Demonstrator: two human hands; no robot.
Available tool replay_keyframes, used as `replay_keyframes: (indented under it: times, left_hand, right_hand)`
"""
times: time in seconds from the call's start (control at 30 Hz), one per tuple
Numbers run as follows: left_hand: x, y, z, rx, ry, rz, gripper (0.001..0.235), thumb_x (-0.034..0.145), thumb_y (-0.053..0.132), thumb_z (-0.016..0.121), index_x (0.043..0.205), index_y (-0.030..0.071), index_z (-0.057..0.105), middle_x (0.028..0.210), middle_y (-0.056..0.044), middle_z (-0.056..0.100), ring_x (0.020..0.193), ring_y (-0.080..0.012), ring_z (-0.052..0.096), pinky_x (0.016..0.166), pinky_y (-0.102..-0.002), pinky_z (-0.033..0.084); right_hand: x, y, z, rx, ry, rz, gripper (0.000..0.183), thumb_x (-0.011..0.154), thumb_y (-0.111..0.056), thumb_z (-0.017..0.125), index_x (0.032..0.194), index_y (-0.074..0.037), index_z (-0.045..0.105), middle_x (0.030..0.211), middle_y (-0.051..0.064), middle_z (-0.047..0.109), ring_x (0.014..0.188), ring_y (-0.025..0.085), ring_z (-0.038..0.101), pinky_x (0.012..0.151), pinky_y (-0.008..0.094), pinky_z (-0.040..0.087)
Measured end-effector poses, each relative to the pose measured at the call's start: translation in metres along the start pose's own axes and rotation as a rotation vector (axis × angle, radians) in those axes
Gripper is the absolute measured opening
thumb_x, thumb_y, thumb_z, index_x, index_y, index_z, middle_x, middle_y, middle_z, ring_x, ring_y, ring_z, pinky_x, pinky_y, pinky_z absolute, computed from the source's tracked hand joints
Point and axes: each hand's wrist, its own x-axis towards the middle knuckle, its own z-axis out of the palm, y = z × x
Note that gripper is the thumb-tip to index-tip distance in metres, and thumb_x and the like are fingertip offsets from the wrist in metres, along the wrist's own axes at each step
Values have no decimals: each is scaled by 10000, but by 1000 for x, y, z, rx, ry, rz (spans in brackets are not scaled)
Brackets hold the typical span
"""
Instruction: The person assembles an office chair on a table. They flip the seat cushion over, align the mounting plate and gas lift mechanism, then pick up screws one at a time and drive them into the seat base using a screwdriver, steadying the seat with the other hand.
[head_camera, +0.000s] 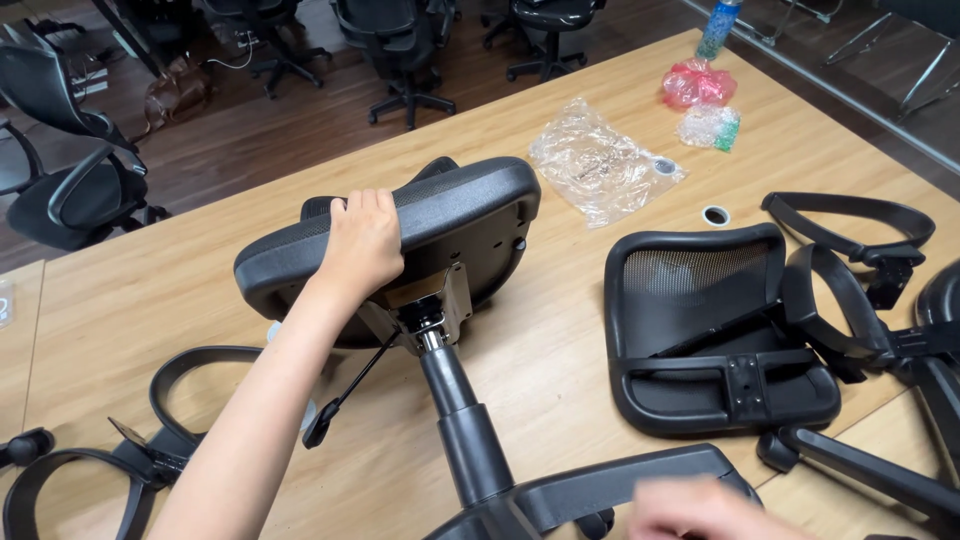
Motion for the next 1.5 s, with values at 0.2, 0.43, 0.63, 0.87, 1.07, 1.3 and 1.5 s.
replay_keyframes:
  times: [0.2,0.43,0.63,0.87,1.07,1.3,1.5]
  left_hand:
    - [3,-6,4,29,-5,4,355,654,-15,687,993,-34,586,977,-216,634,978,-353,596,833,-478,433]
    - [4,-11,-1,-40,11,1,293,656,-24,680,931,-20,581,955,-215,649,957,-360,607,810,-493,422]
    - [3,-15,-7,-80,-12,-20,254,680,-29,668,921,-15,589,933,-215,654,943,-367,614,786,-501,421]
    - [13,-28,-2,-45,-29,4,402,641,13,714,1015,-12,570,1026,-201,640,1038,-360,600,850,-492,431]
    - [26,-26,2,24,-117,-16,529,674,41,736,1161,-27,543,1087,-199,615,1089,-351,577,935,-507,426]
    - [29,-48,17,25,-52,-4,687,650,19,727,1295,-68,503,1108,-222,611,1109,-364,574,948,-487,426]
    - [28,-55,24,28,14,18,697,652,45,744,1298,-68,507,1100,-225,615,1106,-375,575,950,-494,426]
  right_hand:
    - [158,-59,-16,107,108,-35,139,939,-165,684,911,-32,714,710,11,653,619,87,636,572,263,522]
    - [269,4,10,-48,243,-200,120,868,-106,758,938,-27,701,819,16,644,723,77,614,658,239,533]
    - [305,43,24,35,436,-103,87,854,-57,725,927,-16,699,777,19,635,706,77,583,654,245,514]
    - [330,56,27,11,461,-10,115,837,-52,697,946,-15,701,711,24,618,663,96,556,620,267,491]
    - [340,78,22,-124,427,-43,80,834,-67,686,872,1,705,813,105,693,718,198,663,667,333,536]
    - [337,144,17,-272,253,142,113,830,-85,658,844,-1,733,835,152,732,806,291,707,742,389,558]
    - [340,126,15,-228,264,168,124,816,-70,665,888,15,720,773,151,704,728,262,702,688,381,566]
